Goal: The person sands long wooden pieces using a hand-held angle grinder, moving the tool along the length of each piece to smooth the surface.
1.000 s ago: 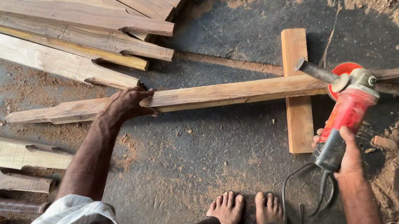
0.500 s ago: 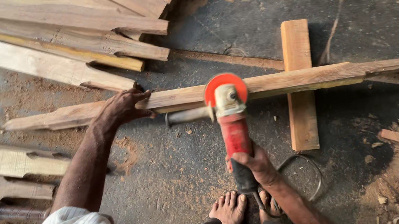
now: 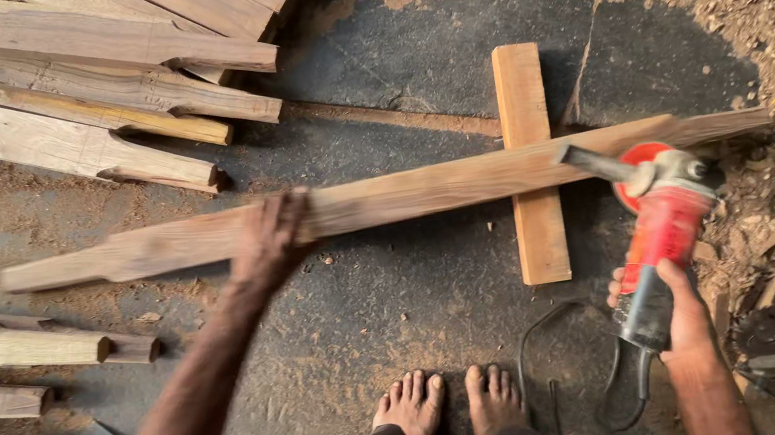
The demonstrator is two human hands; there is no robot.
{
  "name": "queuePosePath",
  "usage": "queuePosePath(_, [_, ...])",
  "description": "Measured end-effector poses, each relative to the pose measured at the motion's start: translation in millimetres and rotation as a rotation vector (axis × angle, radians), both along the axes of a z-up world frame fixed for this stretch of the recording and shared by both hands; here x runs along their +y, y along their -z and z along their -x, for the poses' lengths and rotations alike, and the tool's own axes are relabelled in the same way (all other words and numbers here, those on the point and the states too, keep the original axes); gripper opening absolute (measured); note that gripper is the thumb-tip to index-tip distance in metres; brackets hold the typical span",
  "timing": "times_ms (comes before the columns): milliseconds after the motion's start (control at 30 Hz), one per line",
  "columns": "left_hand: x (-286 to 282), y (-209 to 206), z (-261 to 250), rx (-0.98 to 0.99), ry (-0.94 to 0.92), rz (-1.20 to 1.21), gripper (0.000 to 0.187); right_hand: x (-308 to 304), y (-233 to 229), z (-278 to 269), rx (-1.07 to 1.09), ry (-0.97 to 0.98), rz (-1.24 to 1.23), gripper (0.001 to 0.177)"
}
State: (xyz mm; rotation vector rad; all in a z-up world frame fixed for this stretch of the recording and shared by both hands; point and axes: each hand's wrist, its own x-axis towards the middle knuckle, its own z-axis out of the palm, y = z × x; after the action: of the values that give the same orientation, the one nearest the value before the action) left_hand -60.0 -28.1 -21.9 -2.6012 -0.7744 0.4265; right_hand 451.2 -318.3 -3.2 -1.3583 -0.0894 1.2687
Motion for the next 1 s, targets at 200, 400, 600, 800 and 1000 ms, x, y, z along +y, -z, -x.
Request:
queuePosePath(200, [-28.0, -2.7, -84.1, -0.785, -0.234, 0.415, 0.091, 6.1, 24.3, 14.1, 0.012, -0.031, 0.037, 0.065])
queuePosePath(400, [-63.4, -16.8, -1.3, -0.586, -0.376, 0.429, 0.098, 31.4, 33.8, 156.4, 0.247, -0.235, -0.028, 0.069])
queuePosePath(600, [-73.2, -12.0, 62.5, -0.532, -0.560, 0.334, 0.094, 49.0, -6.1, 218.3, 0.161, -0.473, -0.114, 0.057])
queuePosePath(800, [-69.4, -3.0, 75.7, -0.482, -0.518, 0.305, 0.092, 13.0, 26.4, 156.2, 0.013, -0.122, -0.059, 0.061])
queuePosePath(1000, [-57.7, -10.4, 77.3, -0.491, -0.471, 0.298, 0.099, -3.0, 52.3, 26.4, -0.051, 0.114, 0.027, 0.063])
